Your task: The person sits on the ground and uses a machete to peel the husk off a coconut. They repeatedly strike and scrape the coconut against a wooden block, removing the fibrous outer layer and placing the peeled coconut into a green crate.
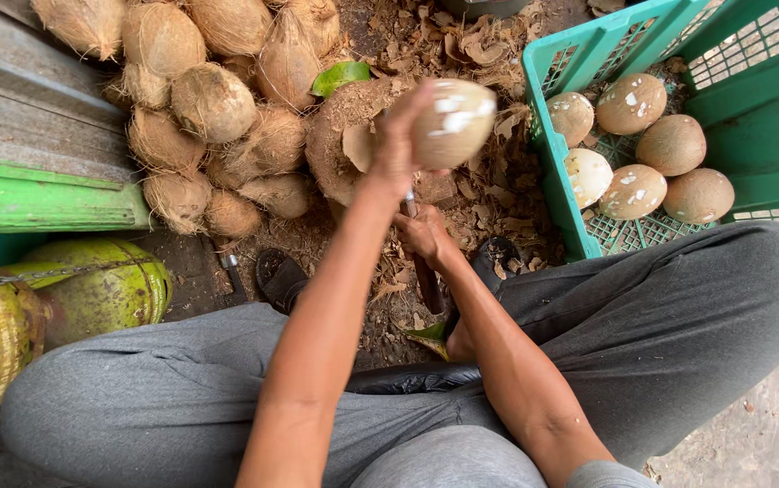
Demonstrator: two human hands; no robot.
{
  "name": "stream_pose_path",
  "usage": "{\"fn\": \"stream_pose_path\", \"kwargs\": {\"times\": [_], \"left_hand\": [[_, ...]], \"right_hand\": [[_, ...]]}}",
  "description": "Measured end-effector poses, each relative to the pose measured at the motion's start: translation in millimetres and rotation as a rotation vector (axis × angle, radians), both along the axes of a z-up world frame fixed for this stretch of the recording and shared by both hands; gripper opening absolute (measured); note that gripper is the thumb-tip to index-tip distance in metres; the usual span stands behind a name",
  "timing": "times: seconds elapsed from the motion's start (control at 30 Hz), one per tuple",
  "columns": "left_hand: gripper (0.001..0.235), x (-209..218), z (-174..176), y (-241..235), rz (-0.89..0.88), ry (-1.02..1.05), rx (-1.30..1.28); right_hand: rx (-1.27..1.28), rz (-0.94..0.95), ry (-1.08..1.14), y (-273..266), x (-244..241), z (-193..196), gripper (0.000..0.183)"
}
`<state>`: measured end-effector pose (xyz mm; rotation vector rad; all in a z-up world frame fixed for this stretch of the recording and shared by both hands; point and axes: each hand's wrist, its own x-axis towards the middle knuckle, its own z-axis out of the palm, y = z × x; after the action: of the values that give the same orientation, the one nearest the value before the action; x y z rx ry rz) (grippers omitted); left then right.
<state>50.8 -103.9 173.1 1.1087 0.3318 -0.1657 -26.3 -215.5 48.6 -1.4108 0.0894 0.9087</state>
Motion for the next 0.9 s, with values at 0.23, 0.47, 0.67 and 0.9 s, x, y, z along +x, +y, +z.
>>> {"fn": "stream_pose_path", "kwargs": {"times": [0.23,0.47,0.67,0.9], "left_hand": [[0.090,54.7,-30.6,-189.1,-0.146,-0.309,1.086],[0.102,59.4,-62.1,-260.4,-0.415,-0.502,1.615],[0.062,50.1,-55.6,-152.6,0.113,-0.710,1.403],[0.029,-10.0,-38.1,88.1,0.635,-0.474,1.428]], "right_hand": [[-0.230,-0.049,0.061,11.8,1.1,3.2,0.040],[-0.027,-0.046,0.099,8.9,2.5,15.8,0.035],[-0.055,-0.104,-0.105,15.2,-3.9,-9.1,0.034],[-0.225,0.109,-0.350,27.2,-7.4,25.5,0.038]]}}
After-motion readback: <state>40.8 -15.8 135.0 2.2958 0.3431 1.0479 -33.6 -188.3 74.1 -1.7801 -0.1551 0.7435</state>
